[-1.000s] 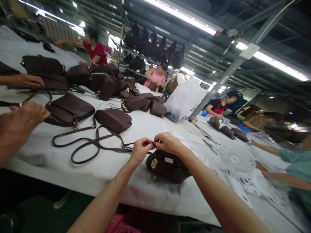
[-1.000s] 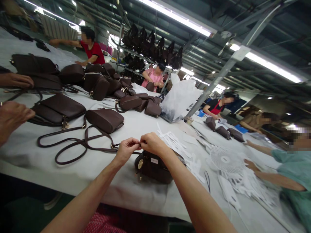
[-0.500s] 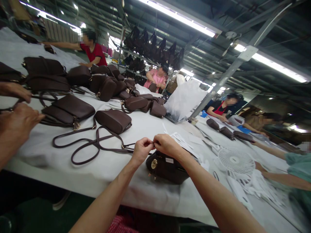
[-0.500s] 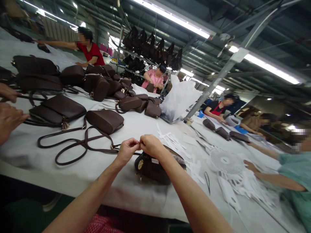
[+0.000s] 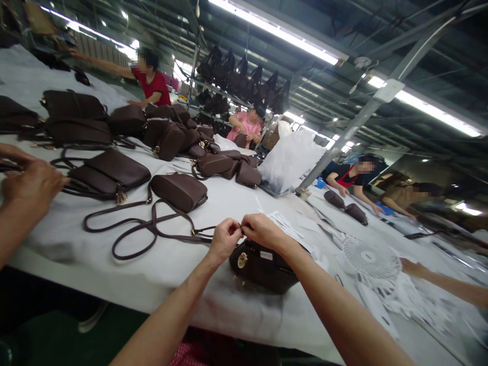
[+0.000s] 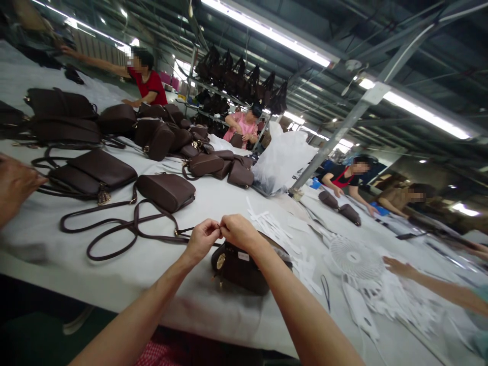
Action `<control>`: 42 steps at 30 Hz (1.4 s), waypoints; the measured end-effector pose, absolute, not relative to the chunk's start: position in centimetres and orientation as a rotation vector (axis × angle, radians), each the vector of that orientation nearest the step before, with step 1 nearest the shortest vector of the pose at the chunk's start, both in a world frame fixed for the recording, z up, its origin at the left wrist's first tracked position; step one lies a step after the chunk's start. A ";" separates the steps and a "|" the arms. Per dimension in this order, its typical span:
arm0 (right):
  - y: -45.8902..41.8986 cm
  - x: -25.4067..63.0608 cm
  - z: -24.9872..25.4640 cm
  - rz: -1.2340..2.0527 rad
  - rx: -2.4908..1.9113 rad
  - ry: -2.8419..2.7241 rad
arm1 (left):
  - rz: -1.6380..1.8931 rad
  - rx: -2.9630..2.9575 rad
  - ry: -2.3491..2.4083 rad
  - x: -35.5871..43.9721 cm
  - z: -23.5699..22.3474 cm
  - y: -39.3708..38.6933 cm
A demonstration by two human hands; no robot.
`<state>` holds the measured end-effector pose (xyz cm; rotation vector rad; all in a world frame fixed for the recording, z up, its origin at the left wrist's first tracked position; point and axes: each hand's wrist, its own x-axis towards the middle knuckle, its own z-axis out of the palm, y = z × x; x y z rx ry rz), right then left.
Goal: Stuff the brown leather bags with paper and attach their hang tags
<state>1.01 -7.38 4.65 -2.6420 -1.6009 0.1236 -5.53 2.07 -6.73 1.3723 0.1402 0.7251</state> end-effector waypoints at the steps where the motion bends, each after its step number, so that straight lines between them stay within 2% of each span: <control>1: -7.4 1.0 4.7 0.129 -2.642 -1.607 | 0.726 1.373 0.138 -5.6 -6.7 2.1; 14: -7.3 1.5 4.8 0.233 -2.563 -1.611 | 0.651 1.203 0.174 -5.3 -7.0 2.1; 21: -7.2 1.2 4.7 0.087 -2.604 -1.648 | 0.669 1.247 0.157 -5.3 -7.0 2.1; 32: -7.5 1.1 5.2 0.186 -2.549 -1.572 | 0.590 1.183 0.184 -5.5 -6.7 2.3; 42: -8.5 0.7 6.3 0.086 -2.623 -1.580 | 0.588 1.096 0.179 -5.9 -5.8 1.9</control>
